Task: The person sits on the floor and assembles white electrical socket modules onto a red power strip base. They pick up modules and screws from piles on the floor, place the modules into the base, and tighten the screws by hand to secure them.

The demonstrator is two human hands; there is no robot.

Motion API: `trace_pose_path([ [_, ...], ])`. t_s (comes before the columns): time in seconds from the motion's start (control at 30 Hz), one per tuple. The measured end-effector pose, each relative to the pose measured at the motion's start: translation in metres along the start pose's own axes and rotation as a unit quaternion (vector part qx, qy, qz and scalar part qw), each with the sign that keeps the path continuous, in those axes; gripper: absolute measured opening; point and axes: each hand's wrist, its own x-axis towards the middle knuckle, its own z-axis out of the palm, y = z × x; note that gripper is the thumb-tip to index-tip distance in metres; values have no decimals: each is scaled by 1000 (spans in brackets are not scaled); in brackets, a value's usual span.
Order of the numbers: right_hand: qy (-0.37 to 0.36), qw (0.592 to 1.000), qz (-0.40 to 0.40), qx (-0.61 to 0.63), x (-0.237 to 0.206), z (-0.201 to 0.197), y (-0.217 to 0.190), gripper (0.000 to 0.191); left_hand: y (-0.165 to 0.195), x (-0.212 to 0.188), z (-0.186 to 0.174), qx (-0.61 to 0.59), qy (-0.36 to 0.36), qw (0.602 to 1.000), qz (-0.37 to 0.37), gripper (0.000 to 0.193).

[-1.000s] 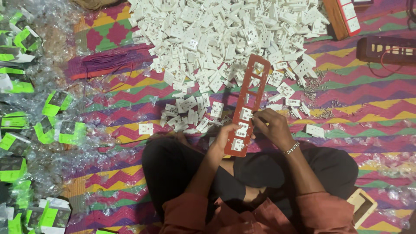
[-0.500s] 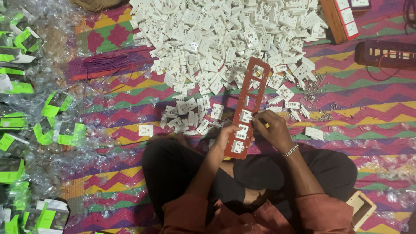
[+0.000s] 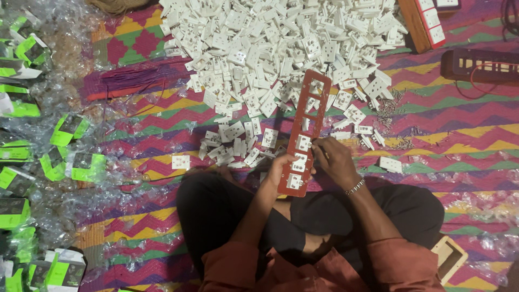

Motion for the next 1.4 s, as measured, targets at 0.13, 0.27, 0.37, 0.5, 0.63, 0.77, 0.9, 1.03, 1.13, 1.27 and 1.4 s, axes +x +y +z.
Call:
trace_pose_path([
  [0.13, -1, 1000, 10, 10, -2, 11, 2, 12, 3, -2, -7, -1, -4, 1000, -12, 49],
  [0.27, -2, 999, 20, 32, -1, 21, 3, 10, 13, -1, -6, 24, 34, 999, 4, 49],
  [0.37, -5, 999, 7, 33, 2, 28, -1, 9, 24, -10, 1, 95, 26, 994, 40, 50],
  [0.5, -20, 1000, 12, 13, 3, 30, -9, 10, 29, -24, 17, 217, 152, 961, 75, 41],
  [0.63, -8, 1000, -9, -2, 5, 34, -8, 10, 36, -25, 23, 191, 135, 969, 80, 34],
  [0.77, 2, 1000, -15, -14, 7, 44, 3, 10, 39, -18, 13, 180, 103, 975, 75, 32],
  [0.9, 3, 1000, -7, -2, 8, 57, 21, 10, 37, -1, -9, 163, 128, 976, 65, 30],
  [1.03, 9, 1000, -28, 5, 9, 64, 33, 11, 33, 13, -31, 162, 126, 975, 81, 29],
  [1.13, 13, 1000, -25, -1, 9, 65, 34, 10, 31, 19, -38, 173, 107, 975, 89, 28],
  [1.27, 25, 999, 5, 36, 11, 65, 32, 11, 32, 18, -35, 161, 131, 975, 79, 33],
  [1.4, 38, 998, -50, 21, 13, 68, 28, 13, 37, 12, -24, 151, 152, 972, 92, 39],
])
